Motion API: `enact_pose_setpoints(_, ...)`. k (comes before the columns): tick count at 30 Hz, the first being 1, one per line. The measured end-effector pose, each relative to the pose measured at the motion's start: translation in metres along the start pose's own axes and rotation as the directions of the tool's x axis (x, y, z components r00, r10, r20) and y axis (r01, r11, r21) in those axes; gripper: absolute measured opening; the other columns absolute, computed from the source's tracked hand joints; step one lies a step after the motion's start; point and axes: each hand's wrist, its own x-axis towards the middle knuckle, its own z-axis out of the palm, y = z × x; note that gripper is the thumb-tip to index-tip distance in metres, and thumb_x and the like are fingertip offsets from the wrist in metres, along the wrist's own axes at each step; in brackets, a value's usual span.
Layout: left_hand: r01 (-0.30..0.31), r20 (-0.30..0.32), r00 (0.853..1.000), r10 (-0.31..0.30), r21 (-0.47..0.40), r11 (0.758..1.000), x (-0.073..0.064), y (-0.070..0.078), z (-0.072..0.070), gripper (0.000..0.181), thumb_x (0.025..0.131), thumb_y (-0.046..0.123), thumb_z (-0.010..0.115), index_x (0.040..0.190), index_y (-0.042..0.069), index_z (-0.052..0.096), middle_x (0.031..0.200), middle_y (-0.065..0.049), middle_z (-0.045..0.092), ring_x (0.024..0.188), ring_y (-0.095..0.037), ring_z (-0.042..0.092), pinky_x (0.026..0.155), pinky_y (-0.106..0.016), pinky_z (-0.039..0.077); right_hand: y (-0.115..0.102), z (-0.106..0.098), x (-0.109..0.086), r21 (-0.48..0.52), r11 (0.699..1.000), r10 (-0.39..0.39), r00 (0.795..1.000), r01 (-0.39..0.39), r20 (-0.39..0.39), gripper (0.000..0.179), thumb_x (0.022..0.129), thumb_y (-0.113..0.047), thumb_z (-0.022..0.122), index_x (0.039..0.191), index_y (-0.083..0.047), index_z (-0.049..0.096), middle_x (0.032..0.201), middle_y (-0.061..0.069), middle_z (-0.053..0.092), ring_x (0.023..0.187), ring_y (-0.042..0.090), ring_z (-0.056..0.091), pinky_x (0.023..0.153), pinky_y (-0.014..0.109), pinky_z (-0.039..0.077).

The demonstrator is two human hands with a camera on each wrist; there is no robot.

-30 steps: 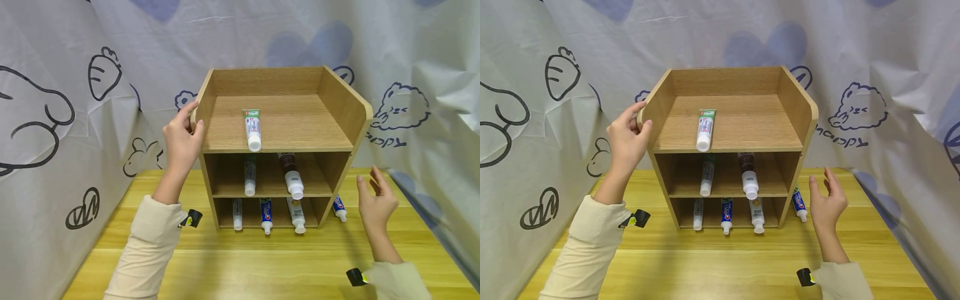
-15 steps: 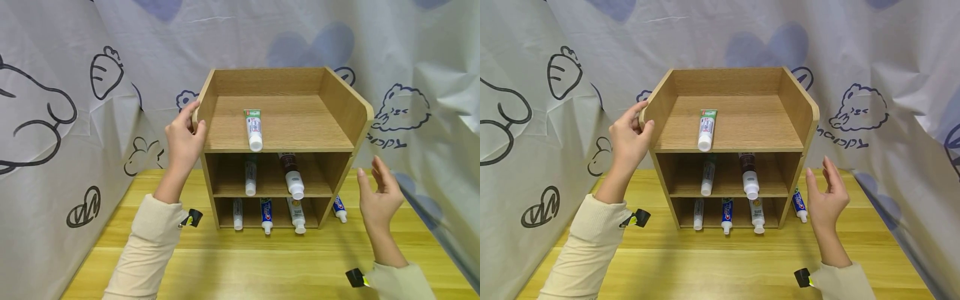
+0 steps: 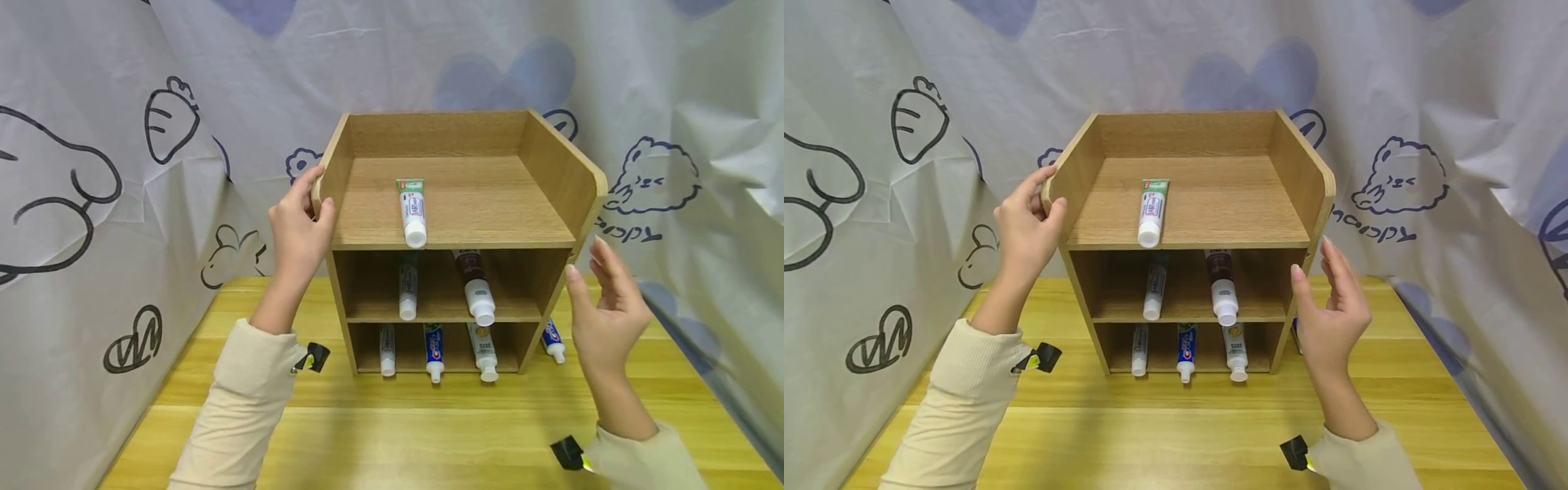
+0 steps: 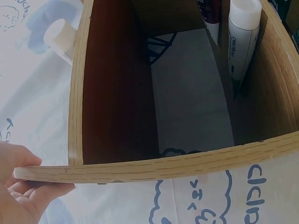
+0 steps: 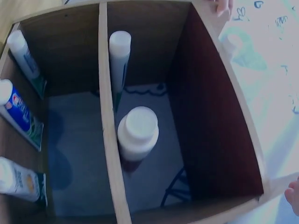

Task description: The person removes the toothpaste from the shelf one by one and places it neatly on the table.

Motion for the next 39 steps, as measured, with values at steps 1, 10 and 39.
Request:
enact_pose_setpoints(1,0.000,-0.001,1.000,0.000,0.003,1.000,0.000,0.000,0.000,0.041,0.083,0.000,0.055,0.124,0.004,0.058,0.075,-0.022,0.068,0.057,-0.021,0.054,0.045,-0.009,0.036,-0.002,0.003,0.000,0.013,1.000,-0.007,1.000,0.007,0.008,0.040,0.073,0.014,0.064,0.112,0.007,0.063,0.111,0.005,0.067,0.105,0.017,0.061,0.094,0.023,0.048)
enact_pose_setpoints(10,0.013,0.012,1.000,-0.013,0.006,1.000,0.000,0.001,0.000,0.041,0.084,0.001,0.055,0.125,0.005,0.058,0.077,-0.021,0.068,0.059,-0.021,0.056,0.047,-0.010,0.037,-0.013,0.030,0.004,0.049,0.997,-0.057,0.994,0.052,0.099,0.039,0.075,0.009,0.066,0.113,0.012,0.060,0.116,0.008,0.066,0.110,0.018,0.059,0.097,0.025,0.047)
enact_pose_setpoints(39,-0.012,-0.002,1.000,0.012,0.018,1.000,-0.001,0.001,-0.001,0.041,0.083,0.000,0.054,0.124,0.005,0.058,0.068,-0.019,0.063,0.055,-0.019,0.050,0.045,-0.010,0.035,-0.031,0.105,-0.004,-0.023,0.997,-0.071,0.968,0.079,0.242,0.041,0.076,0.005,0.067,0.116,0.008,0.060,0.120,0.022,0.061,0.114,0.020,0.057,0.099,0.033,0.046)
